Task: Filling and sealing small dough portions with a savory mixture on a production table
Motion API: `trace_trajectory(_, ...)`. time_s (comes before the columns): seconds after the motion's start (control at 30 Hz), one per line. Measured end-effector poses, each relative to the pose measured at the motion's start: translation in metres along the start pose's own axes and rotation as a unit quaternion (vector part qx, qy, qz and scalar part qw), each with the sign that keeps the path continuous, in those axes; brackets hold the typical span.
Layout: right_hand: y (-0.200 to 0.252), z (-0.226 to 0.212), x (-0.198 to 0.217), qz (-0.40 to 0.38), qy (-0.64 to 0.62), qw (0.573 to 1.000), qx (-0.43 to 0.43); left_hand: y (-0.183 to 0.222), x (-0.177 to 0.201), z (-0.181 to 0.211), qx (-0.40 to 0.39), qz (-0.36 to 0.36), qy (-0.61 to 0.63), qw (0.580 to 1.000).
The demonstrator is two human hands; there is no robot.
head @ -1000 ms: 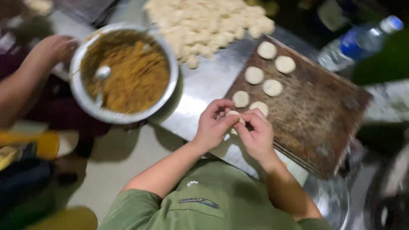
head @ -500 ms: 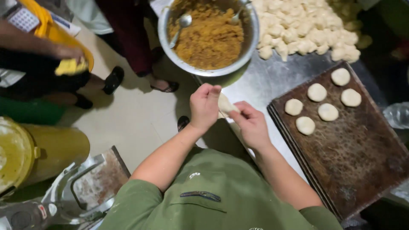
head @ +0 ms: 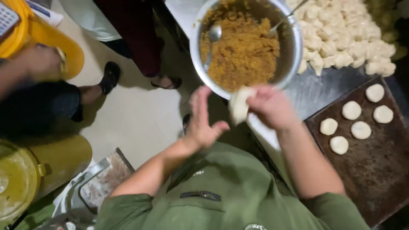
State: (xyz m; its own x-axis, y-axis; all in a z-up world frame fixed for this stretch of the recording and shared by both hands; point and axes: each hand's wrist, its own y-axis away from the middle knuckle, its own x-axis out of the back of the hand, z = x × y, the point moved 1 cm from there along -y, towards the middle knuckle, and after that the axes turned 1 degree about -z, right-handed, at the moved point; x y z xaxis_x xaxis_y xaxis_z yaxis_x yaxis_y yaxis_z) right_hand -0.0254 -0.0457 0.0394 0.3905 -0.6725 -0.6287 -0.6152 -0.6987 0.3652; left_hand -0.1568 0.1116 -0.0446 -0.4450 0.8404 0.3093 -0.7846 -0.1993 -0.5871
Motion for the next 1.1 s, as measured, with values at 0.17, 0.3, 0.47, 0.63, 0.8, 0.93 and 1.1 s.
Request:
trace_trajectory(0.17,-0.106,-0.035,-0.011,0.101,0.7,0.707,0.006,-0.02,0.023,-0.052,0.294,0.046,0.069,0.952)
trace_trajectory(0.3,-0.154,-0.003,-0.007,0.046,0.764,0.639,-0.076,-0.035,0.006,-0.07,0.337,0.025,0.185,0.923)
trace_trajectory(0.47,-0.152,-0.021,-0.035,-0.114,0.697,0.698,-0.122,-0.019,-0.009,-0.097,0.292,0.044,0.2,0.934)
trace_trajectory(0.63,-0.126,-0.039,-0.037,-0.161,0.677,0.706,-0.13,-0.016,-0.011,-0.103,0.301,0.041,0.231,0.924)
trace_trajectory(0.8,-0.095,-0.044,0.002,-0.142,0.666,0.725,-0.105,-0.024,0.01,-0.076,0.283,0.118,0.155,0.939)
trace_trajectory(0.93,-0.065,-0.055,0.061,-0.109,0.25,0.959,0.078,-0.05,0.008,-0.02,0.156,0.167,0.095,0.969)
trace_trajectory(1.1,-0.011,-0.058,0.115,-0.159,-0.032,0.974,0.159,-0.09,-0.095,-0.001,0.224,0.033,0.365,0.903)
